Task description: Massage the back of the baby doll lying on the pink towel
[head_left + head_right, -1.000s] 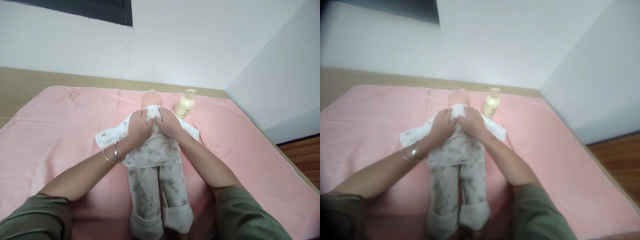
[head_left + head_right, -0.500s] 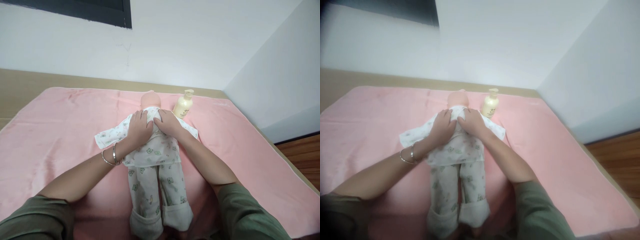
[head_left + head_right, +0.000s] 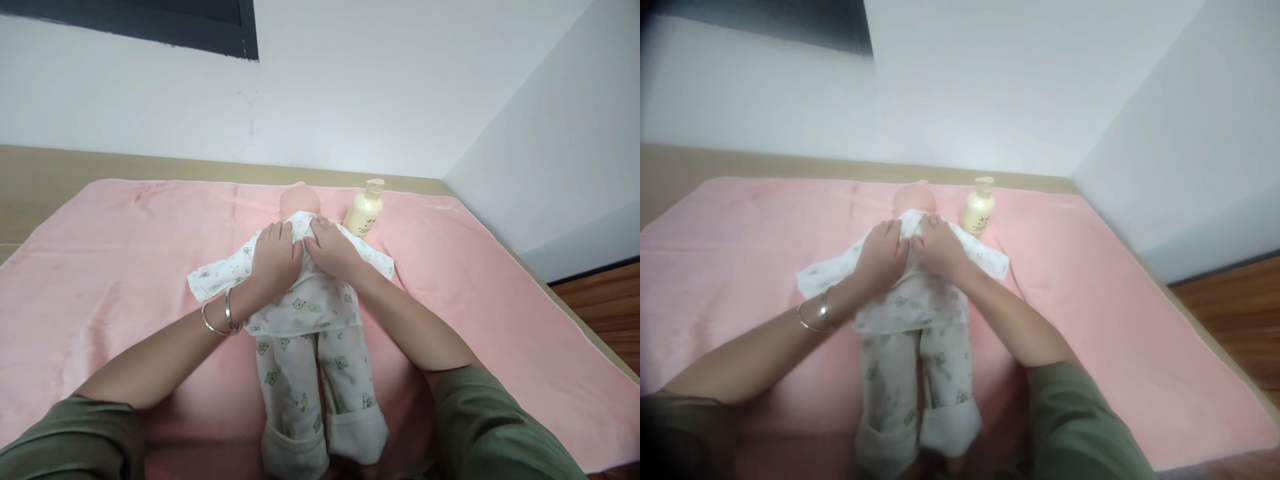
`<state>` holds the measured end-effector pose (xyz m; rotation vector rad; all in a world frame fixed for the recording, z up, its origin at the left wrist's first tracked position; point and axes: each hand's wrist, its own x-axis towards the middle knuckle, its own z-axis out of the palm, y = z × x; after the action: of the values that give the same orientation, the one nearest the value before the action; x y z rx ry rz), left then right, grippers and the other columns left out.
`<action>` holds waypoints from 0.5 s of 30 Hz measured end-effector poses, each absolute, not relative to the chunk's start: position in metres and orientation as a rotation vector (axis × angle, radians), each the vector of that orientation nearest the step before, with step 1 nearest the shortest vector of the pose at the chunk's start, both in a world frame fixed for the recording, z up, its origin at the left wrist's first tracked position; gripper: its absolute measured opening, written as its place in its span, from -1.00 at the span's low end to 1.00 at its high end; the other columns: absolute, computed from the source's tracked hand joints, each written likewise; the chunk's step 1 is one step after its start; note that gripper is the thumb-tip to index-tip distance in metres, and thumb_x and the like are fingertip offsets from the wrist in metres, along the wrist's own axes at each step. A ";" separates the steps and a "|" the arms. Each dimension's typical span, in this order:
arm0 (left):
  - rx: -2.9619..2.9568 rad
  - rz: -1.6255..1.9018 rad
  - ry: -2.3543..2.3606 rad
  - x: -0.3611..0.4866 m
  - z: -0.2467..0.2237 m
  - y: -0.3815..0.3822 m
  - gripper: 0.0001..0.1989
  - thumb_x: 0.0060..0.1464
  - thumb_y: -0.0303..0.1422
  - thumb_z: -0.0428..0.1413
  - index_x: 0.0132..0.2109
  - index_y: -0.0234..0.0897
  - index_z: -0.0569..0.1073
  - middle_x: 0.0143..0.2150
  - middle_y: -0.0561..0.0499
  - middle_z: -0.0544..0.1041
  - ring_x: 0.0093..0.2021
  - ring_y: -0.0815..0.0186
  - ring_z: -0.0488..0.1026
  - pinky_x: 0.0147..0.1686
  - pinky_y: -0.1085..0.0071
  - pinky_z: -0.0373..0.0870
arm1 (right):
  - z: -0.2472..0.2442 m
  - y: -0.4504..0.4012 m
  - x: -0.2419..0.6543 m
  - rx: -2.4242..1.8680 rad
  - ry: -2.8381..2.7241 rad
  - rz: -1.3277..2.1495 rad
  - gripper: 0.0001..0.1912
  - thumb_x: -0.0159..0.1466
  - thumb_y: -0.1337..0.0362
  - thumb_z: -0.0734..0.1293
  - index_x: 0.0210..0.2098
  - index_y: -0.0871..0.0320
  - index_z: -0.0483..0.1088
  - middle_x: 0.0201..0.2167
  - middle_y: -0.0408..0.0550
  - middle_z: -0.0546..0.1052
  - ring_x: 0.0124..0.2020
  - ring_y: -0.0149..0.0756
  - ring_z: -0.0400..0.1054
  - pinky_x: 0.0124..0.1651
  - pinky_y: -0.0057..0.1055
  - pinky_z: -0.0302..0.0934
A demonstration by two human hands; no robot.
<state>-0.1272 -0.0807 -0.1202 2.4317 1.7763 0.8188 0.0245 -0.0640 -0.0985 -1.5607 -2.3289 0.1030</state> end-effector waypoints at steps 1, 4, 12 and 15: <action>2.473 0.849 1.762 -0.125 -0.122 -0.086 -0.53 0.29 -0.34 -0.17 0.18 -0.53 0.38 0.13 -0.41 0.48 0.19 -0.12 0.39 0.20 -0.06 0.32 | -0.098 -0.057 0.027 -1.612 -2.282 0.146 -0.47 0.42 0.19 0.09 0.22 0.43 0.32 0.24 0.36 0.42 0.31 0.14 0.26 0.36 0.05 0.15; 2.504 0.901 1.743 -0.122 -0.125 -0.095 -0.49 0.29 -0.35 -0.14 0.28 -0.55 0.29 0.29 -0.42 0.37 0.34 -0.15 0.26 0.31 -0.10 0.21 | -0.098 -0.048 0.031 -1.684 -2.238 0.195 -0.39 0.43 0.11 0.10 0.27 0.48 0.27 0.31 0.40 0.36 0.36 0.17 0.21 0.40 0.07 0.11; 2.349 0.721 1.774 -0.137 -0.115 -0.063 -0.61 0.30 -0.34 -0.19 0.04 -0.44 0.44 -0.05 -0.35 0.55 -0.01 -0.07 0.50 0.06 -0.05 0.45 | -0.112 -0.103 0.007 -1.429 -2.293 -0.157 -0.47 0.42 0.31 0.05 0.28 0.42 0.28 0.31 0.36 0.38 0.41 0.17 0.16 0.44 0.16 0.06; 2.432 0.793 1.747 -0.134 -0.119 -0.070 -0.58 0.29 -0.37 -0.21 0.08 -0.46 0.42 0.02 -0.38 0.53 0.08 -0.10 0.47 0.14 -0.11 0.39 | -0.110 -0.094 0.010 -1.407 -2.332 -0.086 -0.47 0.42 0.32 0.04 0.26 0.46 0.29 0.30 0.40 0.38 0.40 0.16 0.17 0.44 0.14 0.07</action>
<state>-0.1341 -0.0697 -0.1191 2.4322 1.7465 0.7929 0.0103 -0.0939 -0.1097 -1.4069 -2.3320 -0.0865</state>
